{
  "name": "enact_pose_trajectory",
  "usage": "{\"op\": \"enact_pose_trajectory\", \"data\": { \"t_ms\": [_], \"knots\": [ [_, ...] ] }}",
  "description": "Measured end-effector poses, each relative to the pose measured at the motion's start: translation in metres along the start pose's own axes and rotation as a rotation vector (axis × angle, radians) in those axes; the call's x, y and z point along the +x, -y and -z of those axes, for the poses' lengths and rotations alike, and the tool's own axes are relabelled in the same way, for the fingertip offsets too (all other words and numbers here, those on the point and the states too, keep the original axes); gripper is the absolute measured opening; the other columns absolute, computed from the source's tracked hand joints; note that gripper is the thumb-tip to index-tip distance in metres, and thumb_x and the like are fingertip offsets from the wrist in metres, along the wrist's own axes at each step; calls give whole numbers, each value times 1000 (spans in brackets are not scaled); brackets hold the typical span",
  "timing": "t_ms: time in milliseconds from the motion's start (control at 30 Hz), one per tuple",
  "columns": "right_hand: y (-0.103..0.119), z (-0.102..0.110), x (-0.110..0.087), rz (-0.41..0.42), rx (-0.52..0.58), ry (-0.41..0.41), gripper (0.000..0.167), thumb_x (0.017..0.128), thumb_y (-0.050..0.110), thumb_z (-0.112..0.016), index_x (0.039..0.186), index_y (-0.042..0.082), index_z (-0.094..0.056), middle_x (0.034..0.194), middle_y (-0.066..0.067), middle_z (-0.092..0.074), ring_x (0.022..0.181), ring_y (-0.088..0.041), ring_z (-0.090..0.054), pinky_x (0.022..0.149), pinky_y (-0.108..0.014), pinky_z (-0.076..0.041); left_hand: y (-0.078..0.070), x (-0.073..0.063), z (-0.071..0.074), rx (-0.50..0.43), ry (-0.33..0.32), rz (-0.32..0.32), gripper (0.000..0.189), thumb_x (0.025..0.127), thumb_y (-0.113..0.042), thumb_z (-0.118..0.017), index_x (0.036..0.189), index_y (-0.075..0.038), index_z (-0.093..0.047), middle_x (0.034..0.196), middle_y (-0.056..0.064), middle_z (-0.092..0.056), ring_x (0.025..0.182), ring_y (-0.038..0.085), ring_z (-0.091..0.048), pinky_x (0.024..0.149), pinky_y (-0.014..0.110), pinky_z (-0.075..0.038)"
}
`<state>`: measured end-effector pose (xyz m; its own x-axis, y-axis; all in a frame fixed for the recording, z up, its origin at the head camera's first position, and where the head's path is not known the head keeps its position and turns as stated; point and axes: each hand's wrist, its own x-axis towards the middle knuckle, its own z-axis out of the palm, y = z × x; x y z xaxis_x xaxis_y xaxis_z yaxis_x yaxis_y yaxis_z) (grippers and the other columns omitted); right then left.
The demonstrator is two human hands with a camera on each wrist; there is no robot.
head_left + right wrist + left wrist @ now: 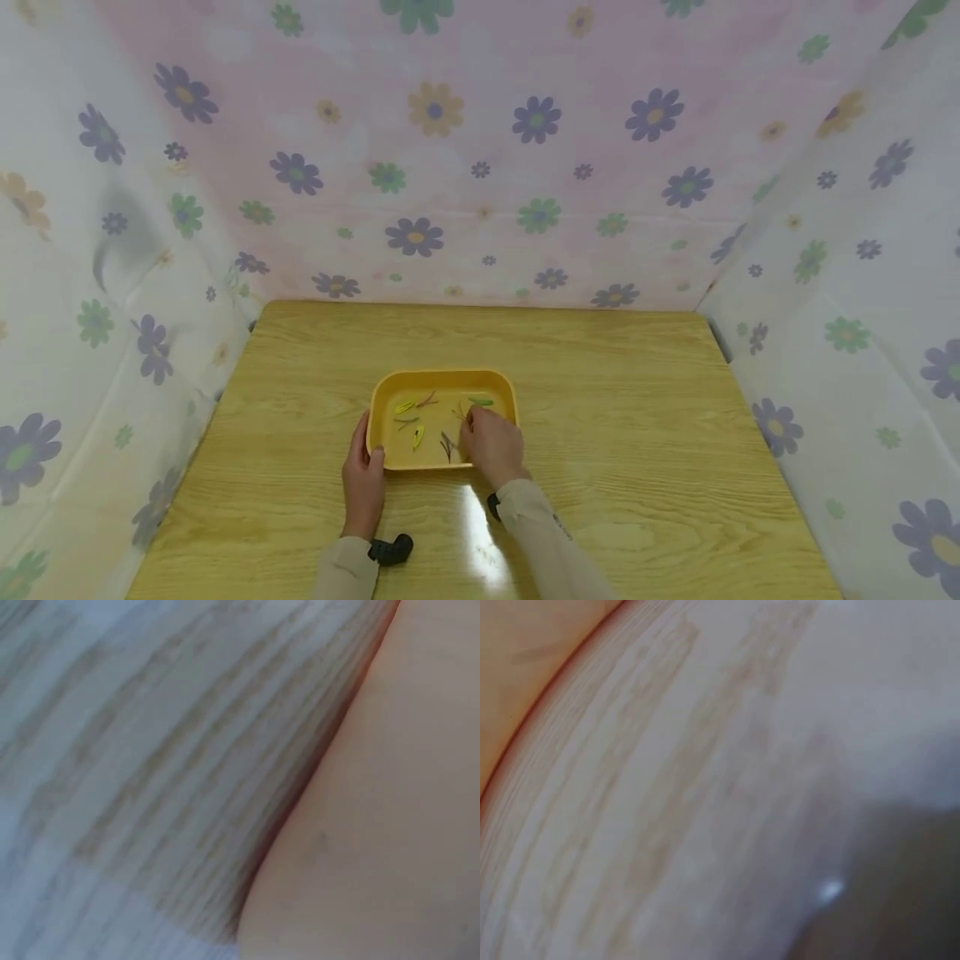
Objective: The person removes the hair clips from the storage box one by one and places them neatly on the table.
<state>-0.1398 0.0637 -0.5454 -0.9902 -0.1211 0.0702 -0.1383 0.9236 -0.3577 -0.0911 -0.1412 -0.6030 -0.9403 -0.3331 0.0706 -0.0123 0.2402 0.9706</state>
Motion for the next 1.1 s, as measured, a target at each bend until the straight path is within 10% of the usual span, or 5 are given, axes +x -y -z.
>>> {"op": "enact_pose_trajectory", "data": {
  "t_ms": [1100],
  "knots": [
    [-12,-3,-6,41,355,-217,11,86,33,-57,86,23,-62,72,14,-56,60,0,-51,52,-18,-42,-1,-1,0,16,-8,38,55,90,-9,-41,138,-35,-30,138,-21,-30,124,2,-31,87,6,-33]
  ]
}}
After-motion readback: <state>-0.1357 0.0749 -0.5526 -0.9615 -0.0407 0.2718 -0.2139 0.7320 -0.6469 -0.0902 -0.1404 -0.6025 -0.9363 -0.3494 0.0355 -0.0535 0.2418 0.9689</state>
